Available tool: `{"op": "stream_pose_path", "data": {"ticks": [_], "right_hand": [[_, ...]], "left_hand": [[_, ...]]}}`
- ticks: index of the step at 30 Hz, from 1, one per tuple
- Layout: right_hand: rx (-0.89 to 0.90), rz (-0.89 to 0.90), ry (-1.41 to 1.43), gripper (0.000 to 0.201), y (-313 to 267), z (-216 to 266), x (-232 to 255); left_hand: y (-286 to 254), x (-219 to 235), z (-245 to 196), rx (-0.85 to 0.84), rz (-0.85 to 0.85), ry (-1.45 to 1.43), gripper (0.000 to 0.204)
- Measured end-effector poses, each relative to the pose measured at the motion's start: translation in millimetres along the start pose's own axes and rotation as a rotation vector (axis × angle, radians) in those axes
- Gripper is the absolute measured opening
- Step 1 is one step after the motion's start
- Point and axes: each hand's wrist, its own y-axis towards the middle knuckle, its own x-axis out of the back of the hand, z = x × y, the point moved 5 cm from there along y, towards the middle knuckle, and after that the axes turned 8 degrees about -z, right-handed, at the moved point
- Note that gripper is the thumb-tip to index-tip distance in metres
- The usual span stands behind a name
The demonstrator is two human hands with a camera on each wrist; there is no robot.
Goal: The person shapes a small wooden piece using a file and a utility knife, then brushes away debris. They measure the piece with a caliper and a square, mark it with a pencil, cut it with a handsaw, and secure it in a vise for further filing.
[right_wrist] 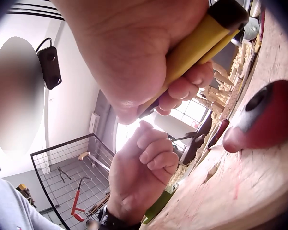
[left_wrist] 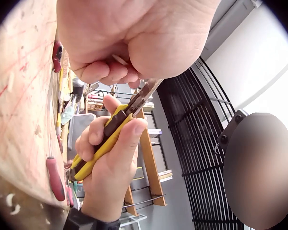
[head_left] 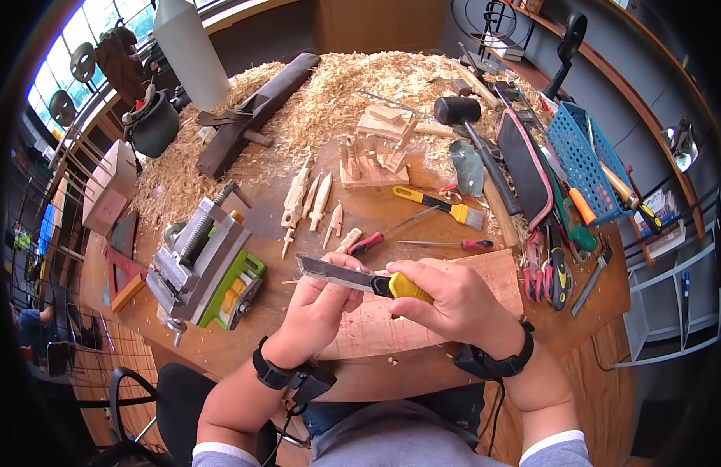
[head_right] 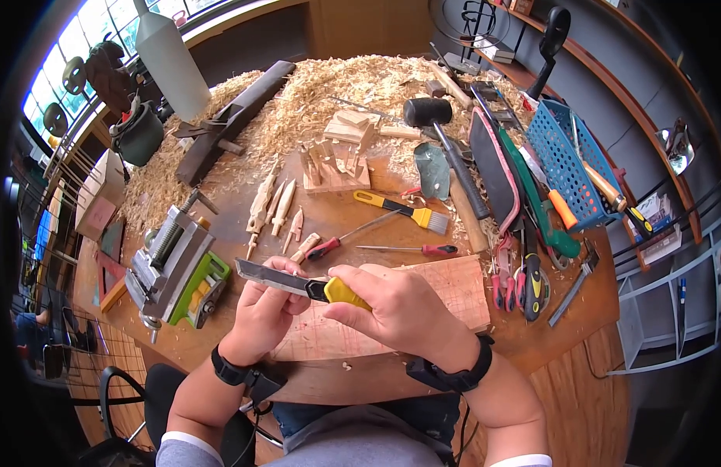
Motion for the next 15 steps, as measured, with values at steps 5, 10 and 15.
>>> {"op": "stream_pose_path", "data": {"ticks": [5, 10, 15], "right_hand": [[0.036, -0.022, 0.002, 0.049, -0.7, -5.0, -3.8], [0.054, -0.038, 0.013, 0.049, 0.1, -3.9, -3.7], [0.063, -0.036, 0.024, 0.050, 0.1, -4.1, -4.4]], "left_hand": [[-0.2, -4.1, -2.0, -0.002, 0.014, -0.063, 0.014], [-0.4, -2.8, -1.1, 0.007, 0.016, -0.062, 0.015], [-0.1, -0.7, 0.0, 0.006, 0.040, -0.049, 0.014]]}}
